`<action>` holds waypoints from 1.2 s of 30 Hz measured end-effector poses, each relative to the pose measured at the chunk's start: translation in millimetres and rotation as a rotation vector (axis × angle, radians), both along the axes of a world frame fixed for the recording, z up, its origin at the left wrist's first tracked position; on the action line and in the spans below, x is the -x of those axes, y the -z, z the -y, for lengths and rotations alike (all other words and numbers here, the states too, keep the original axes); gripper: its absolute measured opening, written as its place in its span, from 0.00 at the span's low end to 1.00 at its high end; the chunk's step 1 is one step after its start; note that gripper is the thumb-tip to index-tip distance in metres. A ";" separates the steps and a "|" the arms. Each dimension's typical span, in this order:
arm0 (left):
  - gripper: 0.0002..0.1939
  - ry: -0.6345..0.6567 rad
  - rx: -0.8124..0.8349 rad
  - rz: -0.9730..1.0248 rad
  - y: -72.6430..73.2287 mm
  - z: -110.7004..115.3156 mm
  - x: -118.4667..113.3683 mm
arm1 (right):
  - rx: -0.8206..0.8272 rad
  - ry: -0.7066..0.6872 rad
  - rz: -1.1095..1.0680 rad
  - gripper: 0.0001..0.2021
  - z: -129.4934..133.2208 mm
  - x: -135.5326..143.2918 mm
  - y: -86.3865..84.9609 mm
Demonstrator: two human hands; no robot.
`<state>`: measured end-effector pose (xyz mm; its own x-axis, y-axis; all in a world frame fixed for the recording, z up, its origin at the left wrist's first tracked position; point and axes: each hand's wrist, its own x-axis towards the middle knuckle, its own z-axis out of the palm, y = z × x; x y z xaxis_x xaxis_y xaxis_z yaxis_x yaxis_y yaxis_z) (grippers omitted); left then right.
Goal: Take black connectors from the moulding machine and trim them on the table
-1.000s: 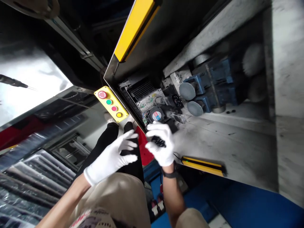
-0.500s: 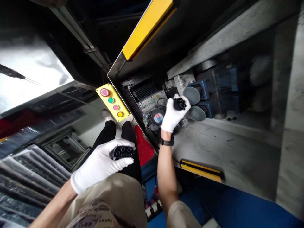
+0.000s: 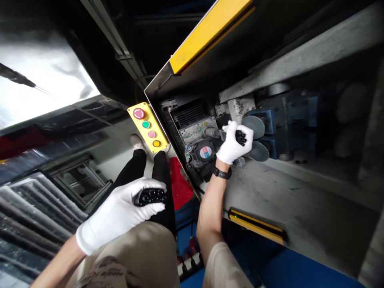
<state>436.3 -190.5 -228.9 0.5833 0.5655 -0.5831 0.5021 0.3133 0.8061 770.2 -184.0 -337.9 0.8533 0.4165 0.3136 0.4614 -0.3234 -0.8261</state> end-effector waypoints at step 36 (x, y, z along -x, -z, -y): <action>0.19 -0.221 0.240 -0.015 -5.4 -31.4 5.2 | -0.069 -0.065 -0.015 0.12 2.3 -3.9 -9.0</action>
<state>431.1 -159.0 -223.5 0.4518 0.5226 -0.7230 0.4124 0.5964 0.6887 774.1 -186.3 -328.9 0.8302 0.4486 0.3308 0.4668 -0.2352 -0.8525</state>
